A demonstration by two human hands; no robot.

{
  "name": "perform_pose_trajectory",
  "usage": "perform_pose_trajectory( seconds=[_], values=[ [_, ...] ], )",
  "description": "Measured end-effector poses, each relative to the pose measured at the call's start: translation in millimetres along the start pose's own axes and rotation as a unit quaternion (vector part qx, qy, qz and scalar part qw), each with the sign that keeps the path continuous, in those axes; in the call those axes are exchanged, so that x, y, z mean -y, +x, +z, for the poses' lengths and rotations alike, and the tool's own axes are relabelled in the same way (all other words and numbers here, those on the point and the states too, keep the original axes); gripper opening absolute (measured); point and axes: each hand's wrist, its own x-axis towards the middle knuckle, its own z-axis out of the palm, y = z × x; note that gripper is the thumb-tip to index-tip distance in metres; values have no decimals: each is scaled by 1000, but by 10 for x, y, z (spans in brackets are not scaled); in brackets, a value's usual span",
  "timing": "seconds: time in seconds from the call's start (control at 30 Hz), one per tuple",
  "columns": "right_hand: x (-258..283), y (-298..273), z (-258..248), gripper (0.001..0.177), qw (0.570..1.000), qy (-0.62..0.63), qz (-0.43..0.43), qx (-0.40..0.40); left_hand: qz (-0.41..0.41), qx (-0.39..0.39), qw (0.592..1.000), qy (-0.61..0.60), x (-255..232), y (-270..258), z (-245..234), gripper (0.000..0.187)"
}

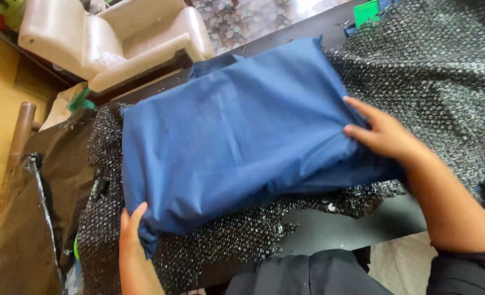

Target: Wrapping a blue bag in black bubble wrap and sealing it with tape using a dispenser.

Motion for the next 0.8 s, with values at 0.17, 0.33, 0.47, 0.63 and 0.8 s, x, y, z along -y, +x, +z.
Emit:
perform_pose_trajectory(
  seconds=[0.17, 0.33, 0.47, 0.63, 0.8],
  values=[
    [350, -121, -458, 42, 986, -72, -100, -114, 102, -1, 991, -84, -472, -278, 50, 61],
    [288, -475, -685, 40, 961, -94, -157, -208, 276, 89, 956, -47, -466, 191, -369, 69],
    [58, -732, -648, 44, 948, -127, -173, -236, 256, 49, 956, -132, -384, -66, -443, 76],
    [-261, -621, -173, 41, 964, -52, -146, -215, 190, 48, 980, -33, 295, 342, -538, 68],
    [-564, -370, 367, 41, 990, -24, -64, -123, 99, 137, 986, -7, 952, 704, -375, 69]
  ],
)
